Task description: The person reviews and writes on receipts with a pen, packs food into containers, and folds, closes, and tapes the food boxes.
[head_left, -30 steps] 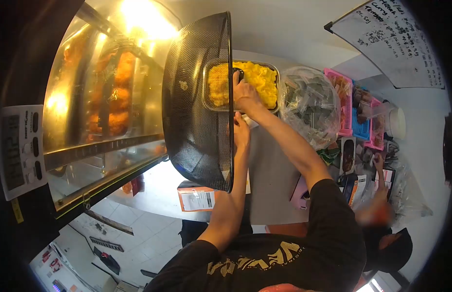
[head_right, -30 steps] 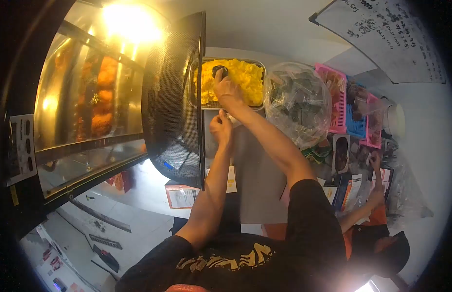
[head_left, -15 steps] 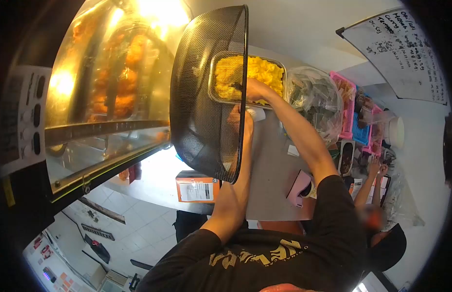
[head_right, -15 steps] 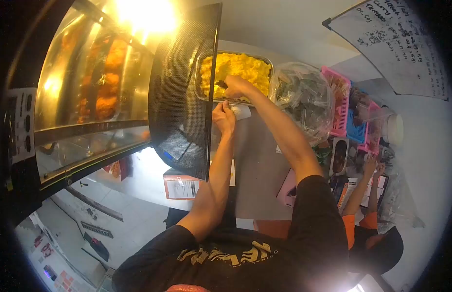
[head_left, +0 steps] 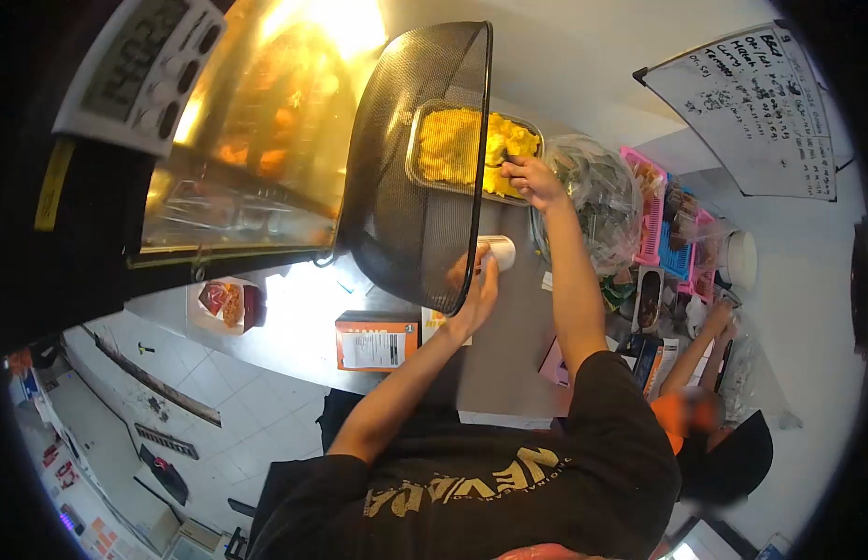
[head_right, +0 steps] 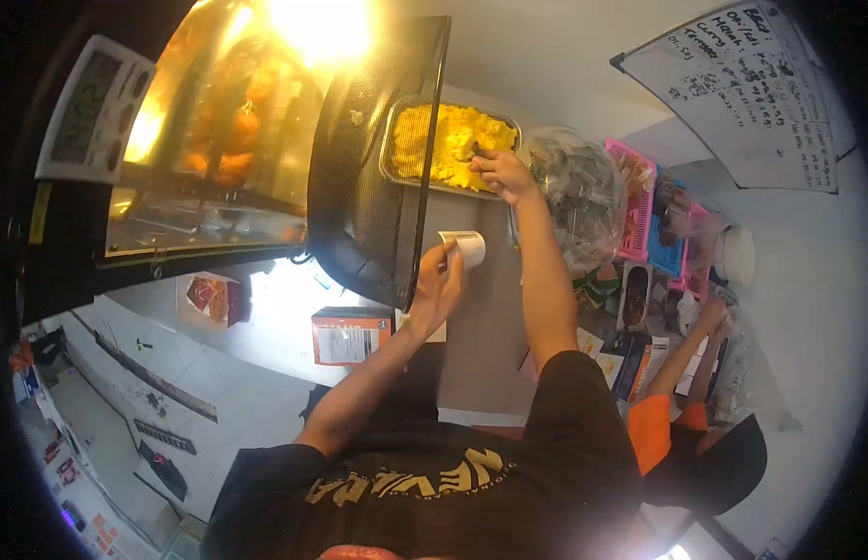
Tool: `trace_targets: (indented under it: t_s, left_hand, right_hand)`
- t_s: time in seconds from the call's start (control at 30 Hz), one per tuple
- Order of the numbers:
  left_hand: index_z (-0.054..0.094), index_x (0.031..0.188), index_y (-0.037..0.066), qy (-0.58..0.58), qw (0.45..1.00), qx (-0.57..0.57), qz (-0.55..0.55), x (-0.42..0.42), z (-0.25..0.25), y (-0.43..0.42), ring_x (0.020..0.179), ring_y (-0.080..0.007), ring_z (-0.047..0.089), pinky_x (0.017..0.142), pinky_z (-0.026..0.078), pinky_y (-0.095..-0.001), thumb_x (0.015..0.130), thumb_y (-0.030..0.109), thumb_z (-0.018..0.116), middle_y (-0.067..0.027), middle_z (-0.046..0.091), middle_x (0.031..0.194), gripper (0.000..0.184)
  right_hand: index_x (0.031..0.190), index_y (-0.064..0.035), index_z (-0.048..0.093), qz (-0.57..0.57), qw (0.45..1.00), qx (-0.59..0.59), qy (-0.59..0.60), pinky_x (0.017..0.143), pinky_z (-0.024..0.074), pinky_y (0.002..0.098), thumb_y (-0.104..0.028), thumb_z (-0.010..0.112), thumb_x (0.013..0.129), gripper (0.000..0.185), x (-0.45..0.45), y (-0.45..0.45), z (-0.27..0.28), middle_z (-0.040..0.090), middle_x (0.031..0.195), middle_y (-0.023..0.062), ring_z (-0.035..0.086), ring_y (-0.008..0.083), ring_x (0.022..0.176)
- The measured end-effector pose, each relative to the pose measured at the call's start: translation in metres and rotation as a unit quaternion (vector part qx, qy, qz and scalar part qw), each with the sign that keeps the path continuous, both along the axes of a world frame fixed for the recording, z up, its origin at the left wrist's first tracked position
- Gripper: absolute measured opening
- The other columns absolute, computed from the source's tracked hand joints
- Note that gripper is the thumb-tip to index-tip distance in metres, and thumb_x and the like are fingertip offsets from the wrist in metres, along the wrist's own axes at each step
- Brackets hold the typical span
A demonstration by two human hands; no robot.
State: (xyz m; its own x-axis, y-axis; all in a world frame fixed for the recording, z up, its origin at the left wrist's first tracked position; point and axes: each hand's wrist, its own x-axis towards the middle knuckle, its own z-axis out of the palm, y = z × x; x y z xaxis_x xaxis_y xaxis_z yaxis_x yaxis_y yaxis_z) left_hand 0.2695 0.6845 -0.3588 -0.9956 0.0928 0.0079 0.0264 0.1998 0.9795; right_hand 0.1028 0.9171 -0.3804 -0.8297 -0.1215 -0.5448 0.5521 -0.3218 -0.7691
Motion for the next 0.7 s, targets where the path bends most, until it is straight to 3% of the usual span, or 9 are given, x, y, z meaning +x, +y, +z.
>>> trace_targets:
  t_s: [0.03, 0.13, 0.2, 0.23, 0.4, 0.47, 0.53, 0.63, 0.7]
  left_hand:
    - [0.066, 0.12, -0.002, 0.073, 0.997, 0.007, -0.024, 0.012, 0.012, -0.014, 0.09, -0.0292, 0.069, 0.081, 0.055, -0.0376, 0.098, 0.016, 0.063, -0.0203, 0.07, 0.104, 0.029]
    - [0.065, 0.125, -0.001, -0.08, 0.969, 0.044, -0.231, 0.037, 0.086, -0.081, 0.087, -0.03, 0.068, 0.081, 0.055, -0.0398, 0.096, 0.013, 0.065, -0.0206, 0.07, 0.101, 0.032]
    - [0.064, 0.127, -0.001, -0.133, 0.935, 0.02, -0.328, 0.058, 0.106, -0.131, 0.089, -0.0289, 0.069, 0.083, 0.056, -0.0391, 0.095, 0.014, 0.066, -0.0203, 0.071, 0.102, 0.035]
    - [0.063, 0.128, -0.001, -0.162, 0.918, 0.003, -0.362, 0.071, 0.113, -0.162, 0.09, -0.0284, 0.07, 0.084, 0.056, -0.0387, 0.094, 0.014, 0.067, -0.0201, 0.071, 0.102, 0.037]
    - [0.065, 0.129, 0.002, -0.171, 0.955, -0.013, -0.241, 0.126, 0.101, -0.315, 0.095, -0.0259, 0.071, 0.086, 0.056, -0.0374, 0.095, 0.017, 0.067, -0.0195, 0.072, 0.109, 0.037]
    - [0.062, 0.134, 0.003, -0.222, 0.95, -0.025, -0.216, 0.14, 0.085, -0.383, 0.105, -0.0215, 0.068, 0.093, 0.055, -0.0357, 0.098, 0.016, 0.066, -0.0151, 0.069, 0.124, 0.038]
    - [0.063, 0.133, 0.001, -0.248, 0.957, -0.061, -0.14, 0.155, 0.086, -0.439, 0.104, -0.0212, 0.068, 0.092, 0.055, -0.0356, 0.098, 0.015, 0.065, -0.0154, 0.069, 0.123, 0.037]
    - [0.063, 0.131, -0.002, -0.249, 0.966, -0.039, -0.053, 0.187, 0.072, -0.506, 0.104, -0.0208, 0.068, 0.091, 0.055, -0.035, 0.099, 0.015, 0.064, -0.0157, 0.069, 0.123, 0.036]
    - [0.062, 0.131, -0.003, -0.237, 0.971, -0.029, -0.006, 0.204, 0.069, -0.54, 0.105, -0.02, 0.067, 0.092, 0.054, -0.0334, 0.101, 0.015, 0.062, -0.0144, 0.069, 0.122, 0.035]
  right_hand:
    - [0.117, 0.0014, 0.059, -0.03, 0.998, -0.05, 0.028, 0.044, 0.0319, 0.0138, -0.003, 0.063, 0.096, 0.022, 0.014, 0.008, 0.0, 0.065, 0.091, 0.0048, 0.046, -0.0007, 0.058]
    - [0.121, 0.0021, 0.059, -0.047, 0.996, -0.025, 0.074, 0.05, 0.0374, 0.0137, -0.002, 0.063, 0.095, 0.026, 0.076, 0.013, 0.052, 0.068, 0.097, 0.0075, 0.054, 0.0014, 0.064]
    - [0.124, 0.0048, 0.059, -0.138, 0.985, 0.095, 0.037, 0.063, 0.0481, 0.0195, -0.004, 0.066, 0.095, 0.031, 0.138, -0.017, 0.119, 0.069, 0.102, 0.0094, 0.063, 0.0093, 0.078]
    - [0.123, 0.0077, 0.06, -0.1, 0.988, 0.074, 0.089, 0.077, 0.0524, 0.0275, -0.011, 0.066, 0.097, 0.032, 0.171, 0.007, 0.089, 0.07, 0.102, 0.0098, 0.066, 0.0162, 0.091]
    - [0.129, 0.002, 0.058, -0.034, 0.998, 0.06, 0.002, 0.045, 0.0276, 0.0116, -0.007, 0.061, 0.099, 0.032, 0.288, -0.118, 0.161, 0.06, 0.082, -0.0007, 0.048, -0.0015, 0.06]
    - [0.132, 0.0034, 0.056, 0.02, 0.999, -0.013, -0.027, 0.048, 0.0323, 0.0129, -0.005, 0.063, 0.097, 0.037, 0.304, -0.184, 0.15, 0.062, 0.091, 0.0014, 0.052, 0.0013, 0.067]
    - [0.126, 0.0007, 0.056, -0.009, 0.998, 0.004, -0.062, 0.047, 0.0334, 0.0134, -0.003, 0.058, 0.098, 0.029, 0.295, -0.284, 0.129, 0.061, 0.09, 0.0033, 0.049, 0.0016, 0.062]
    - [0.131, 0.0015, 0.055, 0.048, 0.997, -0.051, -0.022, 0.053, 0.0369, 0.0166, -0.004, 0.06, 0.1, 0.032, 0.246, -0.435, 0.094, 0.063, 0.102, 0.0047, 0.057, 0.0036, 0.077]
    - [0.119, -0.0031, 0.055, 0.186, 0.98, -0.006, 0.076, 0.05, 0.0368, 0.0187, -0.012, 0.062, 0.1, 0.022, 0.199, -0.502, 0.047, 0.066, 0.098, 0.0025, 0.055, 0.0033, 0.066]
